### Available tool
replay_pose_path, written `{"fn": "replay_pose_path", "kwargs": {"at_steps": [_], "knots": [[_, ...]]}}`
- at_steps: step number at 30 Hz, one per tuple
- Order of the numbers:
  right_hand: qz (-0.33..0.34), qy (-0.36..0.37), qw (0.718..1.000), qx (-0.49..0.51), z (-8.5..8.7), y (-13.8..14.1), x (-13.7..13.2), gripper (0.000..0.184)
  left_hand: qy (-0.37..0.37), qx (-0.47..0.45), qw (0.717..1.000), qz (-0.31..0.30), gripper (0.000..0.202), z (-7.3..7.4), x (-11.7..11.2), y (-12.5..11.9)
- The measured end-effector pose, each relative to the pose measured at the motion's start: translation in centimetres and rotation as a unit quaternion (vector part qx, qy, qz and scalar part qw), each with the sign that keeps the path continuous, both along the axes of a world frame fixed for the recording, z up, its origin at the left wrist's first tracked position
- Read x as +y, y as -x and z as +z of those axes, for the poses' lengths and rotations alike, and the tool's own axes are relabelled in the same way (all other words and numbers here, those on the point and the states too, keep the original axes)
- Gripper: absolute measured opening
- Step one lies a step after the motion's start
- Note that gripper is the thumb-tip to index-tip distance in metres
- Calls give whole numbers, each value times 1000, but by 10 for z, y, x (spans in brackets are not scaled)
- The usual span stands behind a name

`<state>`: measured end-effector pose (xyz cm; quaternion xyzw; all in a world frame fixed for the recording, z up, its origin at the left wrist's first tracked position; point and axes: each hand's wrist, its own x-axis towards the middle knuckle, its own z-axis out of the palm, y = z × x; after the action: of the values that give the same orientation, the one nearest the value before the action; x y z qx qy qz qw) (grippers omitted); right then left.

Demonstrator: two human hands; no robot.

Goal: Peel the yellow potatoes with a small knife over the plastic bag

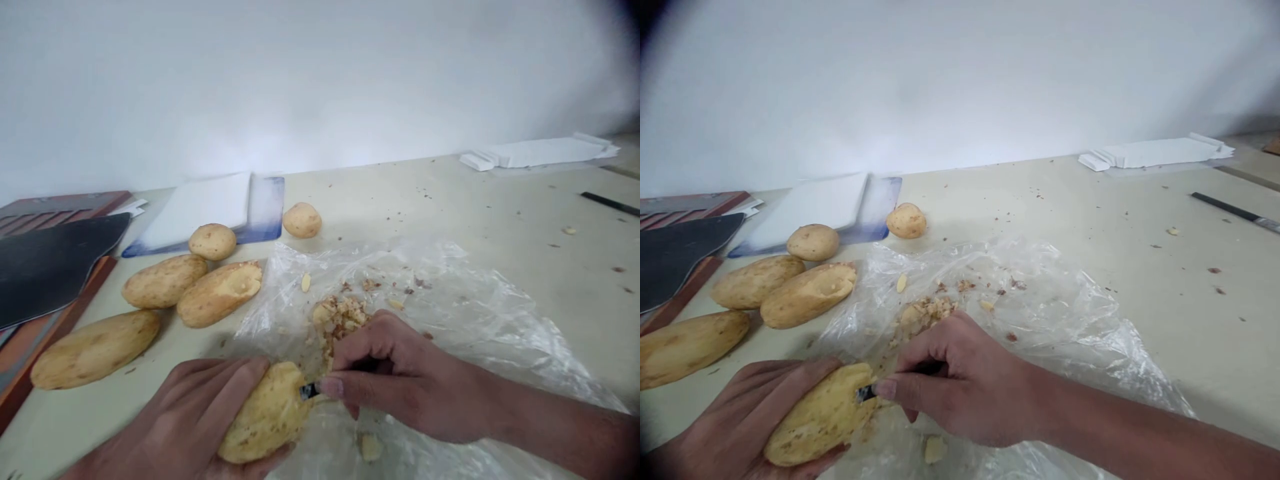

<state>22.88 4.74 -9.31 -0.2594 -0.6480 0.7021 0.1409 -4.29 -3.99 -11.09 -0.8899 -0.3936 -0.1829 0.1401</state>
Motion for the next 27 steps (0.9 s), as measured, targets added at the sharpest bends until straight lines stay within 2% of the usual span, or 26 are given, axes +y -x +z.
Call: {"fn": "replay_pose_path", "kwargs": {"at_steps": [3,7,13,15,18,21,24,27], "knots": [[12,10,1000,6,1,2,-2,33,-6,-11,1000,-8,46,-3,0,3],[21,-37,999,-9,5,4,-6,38,29,-33,999,-28,42,-5,0,6],[-32,-98,995,-17,3,3,0,42,24,-46,999,-18,35,-3,1,-1],[-38,-68,997,-7,1,2,2,39,13,-42,999,-18,36,-4,1,-1],[11,-10,1000,21,0,3,1,33,1,-26,1000,-17,40,-6,0,1],[35,-56,998,18,3,5,-3,35,20,-37,999,-23,34,-5,1,3],[4,-96,995,10,6,5,-4,36,56,-66,996,-23,26,-5,2,3],[-16,-122,992,-5,5,3,-2,38,43,-73,996,-6,27,-5,4,1]]}}
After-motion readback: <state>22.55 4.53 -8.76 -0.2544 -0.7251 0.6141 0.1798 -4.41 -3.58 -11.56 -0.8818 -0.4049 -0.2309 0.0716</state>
